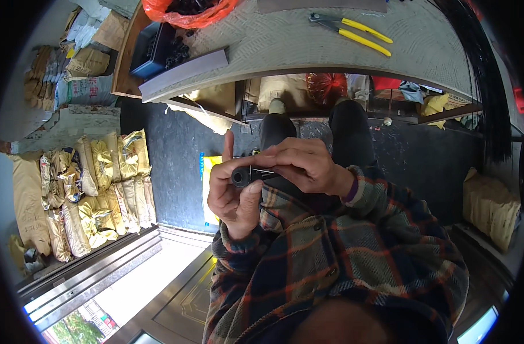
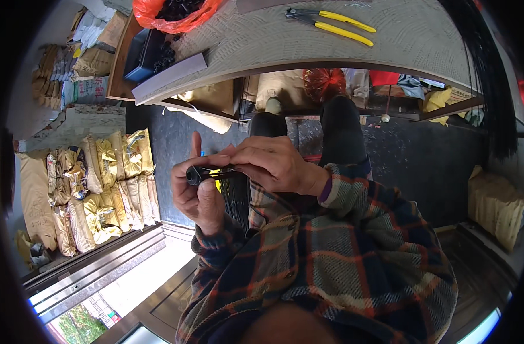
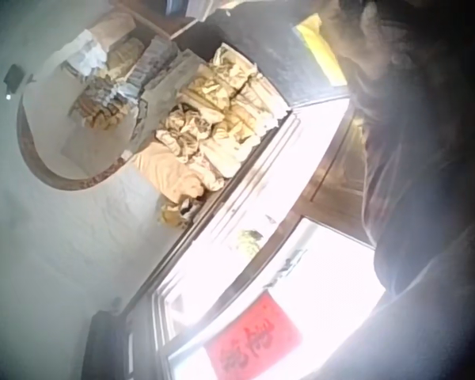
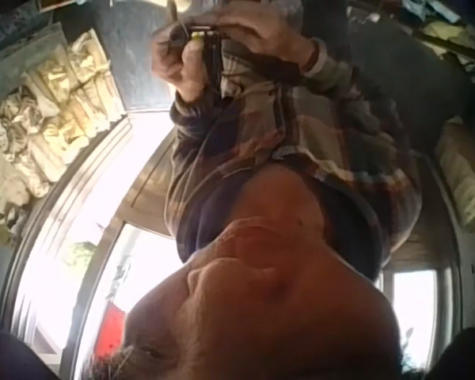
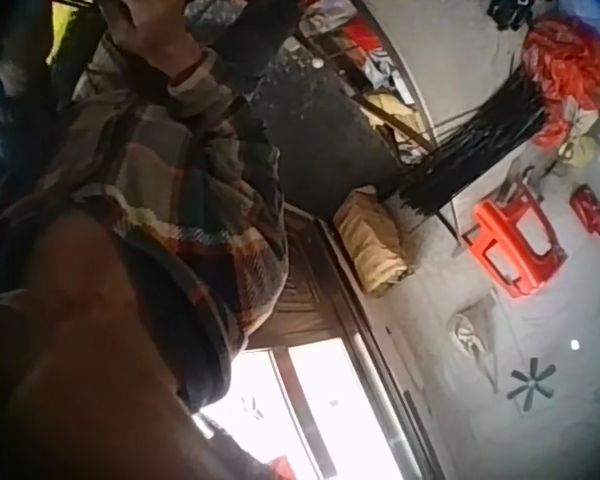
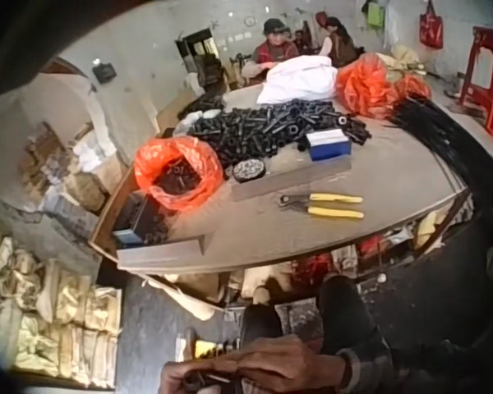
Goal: Assemble black plastic strips into connector pieces and trim the excess ends using pliers at a workbench.
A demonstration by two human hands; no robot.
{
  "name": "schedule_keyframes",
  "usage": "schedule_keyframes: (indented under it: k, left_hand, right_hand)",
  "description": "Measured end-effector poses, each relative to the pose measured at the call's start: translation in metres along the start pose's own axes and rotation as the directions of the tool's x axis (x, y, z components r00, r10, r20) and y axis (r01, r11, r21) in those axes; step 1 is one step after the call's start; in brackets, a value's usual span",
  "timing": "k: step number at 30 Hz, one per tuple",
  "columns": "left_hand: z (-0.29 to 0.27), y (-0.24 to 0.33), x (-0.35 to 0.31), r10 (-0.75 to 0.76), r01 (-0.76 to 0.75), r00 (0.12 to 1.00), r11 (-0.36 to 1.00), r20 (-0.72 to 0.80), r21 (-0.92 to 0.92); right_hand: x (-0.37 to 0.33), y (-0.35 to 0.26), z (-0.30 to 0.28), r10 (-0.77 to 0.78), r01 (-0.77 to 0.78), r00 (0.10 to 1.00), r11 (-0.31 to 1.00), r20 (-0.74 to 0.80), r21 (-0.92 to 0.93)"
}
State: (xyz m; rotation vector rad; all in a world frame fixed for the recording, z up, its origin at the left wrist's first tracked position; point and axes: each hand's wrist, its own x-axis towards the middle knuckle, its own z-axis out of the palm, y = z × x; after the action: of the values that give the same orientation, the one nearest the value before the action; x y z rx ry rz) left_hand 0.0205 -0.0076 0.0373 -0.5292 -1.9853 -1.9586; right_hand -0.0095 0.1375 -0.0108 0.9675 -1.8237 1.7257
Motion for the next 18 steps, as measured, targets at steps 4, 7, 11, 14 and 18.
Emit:
schedule_keyframes:
  k: [4, 7, 11, 14, 18]
  left_hand:
    - [0.000, -0.001, 0.011, -0.021, 0.027, 0.997, 0.996, 0.075, -0.083]
    - [-0.005, -0.011, 0.024, 0.055, -0.016, 0.949, 0.992, 0.312, -0.125]
    - [0.003, -0.017, 0.027, 0.127, -0.081, 0.936, 0.985, 0.327, -0.149]
    - [0.014, -0.015, 0.023, 0.140, -0.095, 0.965, 0.974, 0.220, -0.205]
    - [0.027, -0.007, 0.017, -0.044, 0.066, 0.997, 0.929, 0.069, -0.364]
  right_hand:
    - [-0.001, -0.007, -0.010, 0.058, -0.059, 0.996, 0.998, 0.074, 0.017]
    - [0.000, -0.007, -0.016, 0.078, -0.085, 0.992, 0.994, 0.100, 0.066]
    - [0.011, -0.005, -0.042, 0.147, -0.197, 0.947, 0.969, 0.286, 0.153]
    - [0.034, 0.016, -0.097, 0.254, -0.170, 0.932, 0.935, 0.256, -0.310]
    - [0.050, 0.066, -0.186, 0.051, -0.002, 0.999, 0.249, 0.012, -0.968]
